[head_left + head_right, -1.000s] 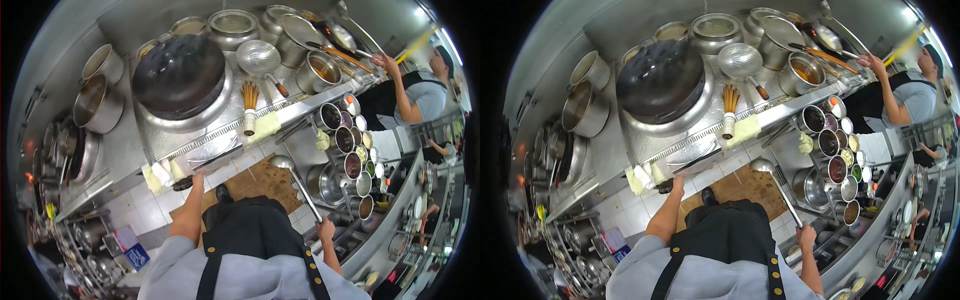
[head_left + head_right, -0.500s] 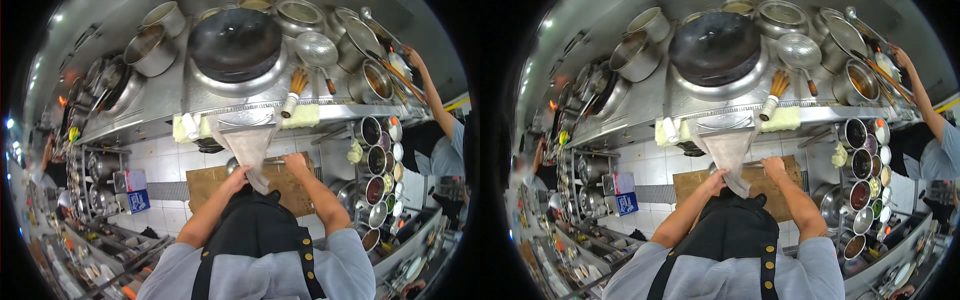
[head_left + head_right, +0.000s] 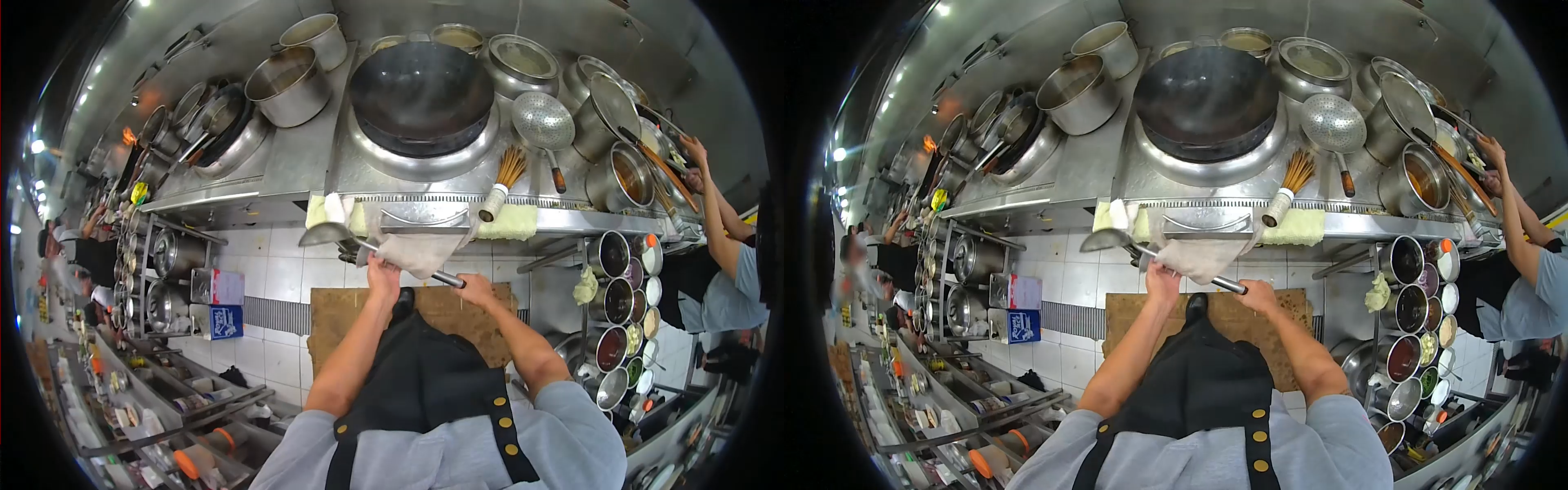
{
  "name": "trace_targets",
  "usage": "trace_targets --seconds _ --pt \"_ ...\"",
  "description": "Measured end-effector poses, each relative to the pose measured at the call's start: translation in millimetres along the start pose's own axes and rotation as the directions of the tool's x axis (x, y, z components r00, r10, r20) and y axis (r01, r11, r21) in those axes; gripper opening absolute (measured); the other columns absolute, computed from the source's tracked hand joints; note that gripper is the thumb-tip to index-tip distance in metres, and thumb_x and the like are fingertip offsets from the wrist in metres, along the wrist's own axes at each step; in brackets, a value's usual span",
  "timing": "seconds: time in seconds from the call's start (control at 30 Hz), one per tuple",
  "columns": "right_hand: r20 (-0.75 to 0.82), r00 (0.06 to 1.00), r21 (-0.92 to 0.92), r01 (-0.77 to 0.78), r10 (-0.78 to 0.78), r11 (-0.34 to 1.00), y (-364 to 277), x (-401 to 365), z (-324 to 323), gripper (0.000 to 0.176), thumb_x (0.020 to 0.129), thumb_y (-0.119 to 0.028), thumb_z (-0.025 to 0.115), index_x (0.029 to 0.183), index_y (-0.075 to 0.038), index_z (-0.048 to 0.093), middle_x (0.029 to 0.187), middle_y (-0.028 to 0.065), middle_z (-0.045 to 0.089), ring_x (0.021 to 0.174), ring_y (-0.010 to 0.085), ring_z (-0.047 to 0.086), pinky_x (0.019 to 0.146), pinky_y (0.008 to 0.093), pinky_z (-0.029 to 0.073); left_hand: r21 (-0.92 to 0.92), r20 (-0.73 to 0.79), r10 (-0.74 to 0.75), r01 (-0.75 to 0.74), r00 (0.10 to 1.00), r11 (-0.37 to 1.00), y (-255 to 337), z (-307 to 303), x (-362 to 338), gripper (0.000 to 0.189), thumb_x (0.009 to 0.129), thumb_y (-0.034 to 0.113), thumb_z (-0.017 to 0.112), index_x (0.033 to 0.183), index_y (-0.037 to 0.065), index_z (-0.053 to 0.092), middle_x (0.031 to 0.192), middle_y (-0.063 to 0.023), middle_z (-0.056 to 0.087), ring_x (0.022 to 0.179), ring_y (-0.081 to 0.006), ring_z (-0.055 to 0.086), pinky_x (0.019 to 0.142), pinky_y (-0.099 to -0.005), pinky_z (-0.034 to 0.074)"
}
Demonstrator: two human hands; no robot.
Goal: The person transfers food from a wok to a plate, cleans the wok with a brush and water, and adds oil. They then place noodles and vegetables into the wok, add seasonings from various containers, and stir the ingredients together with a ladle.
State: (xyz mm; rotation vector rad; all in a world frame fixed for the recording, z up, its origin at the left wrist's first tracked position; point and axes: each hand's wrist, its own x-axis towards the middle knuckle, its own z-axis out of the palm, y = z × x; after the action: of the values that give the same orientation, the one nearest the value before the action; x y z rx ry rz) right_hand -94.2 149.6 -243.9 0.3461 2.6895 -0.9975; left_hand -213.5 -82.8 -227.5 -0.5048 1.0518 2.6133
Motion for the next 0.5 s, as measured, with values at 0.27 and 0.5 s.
trace_targets --seconds 0.27,0.5 --pt "0.065 0.997 0.324 0.018 -0.041 0.946 -30.6 37.6 42.7 0.026 0.078 -0.028 0.066 0.092 -0.007 0.066 0.086 0.0163 0.068 0.082 0.0348 0.065 0.075 0.0442 0.049 0.685 0.171 0.194 -0.258 0.966 0.681 -70.2 26.5 -19.8 0.050 0.096 0.027 0.057 0.132 -0.001 0.037 0.131 -0.0167 0.051 0.119 -0.0292 0.051 0.099 -0.0381 0.039" --pt "0.231 0.971 0.594 -0.091 -0.061 0.799 -31.9 19.0 52.5 0.027 0.077 -0.024 0.075 0.088 -0.003 0.061 0.074 0.0113 0.065 0.062 0.0191 0.062 0.057 0.0342 0.048 0.824 0.178 0.330 -0.324 0.927 0.465 -58.2 40.7 -4.4 0.043 0.096 0.028 0.057 0.115 -0.010 0.052 0.099 -0.0263 0.064 0.094 -0.0347 0.062 0.085 -0.0411 0.046"
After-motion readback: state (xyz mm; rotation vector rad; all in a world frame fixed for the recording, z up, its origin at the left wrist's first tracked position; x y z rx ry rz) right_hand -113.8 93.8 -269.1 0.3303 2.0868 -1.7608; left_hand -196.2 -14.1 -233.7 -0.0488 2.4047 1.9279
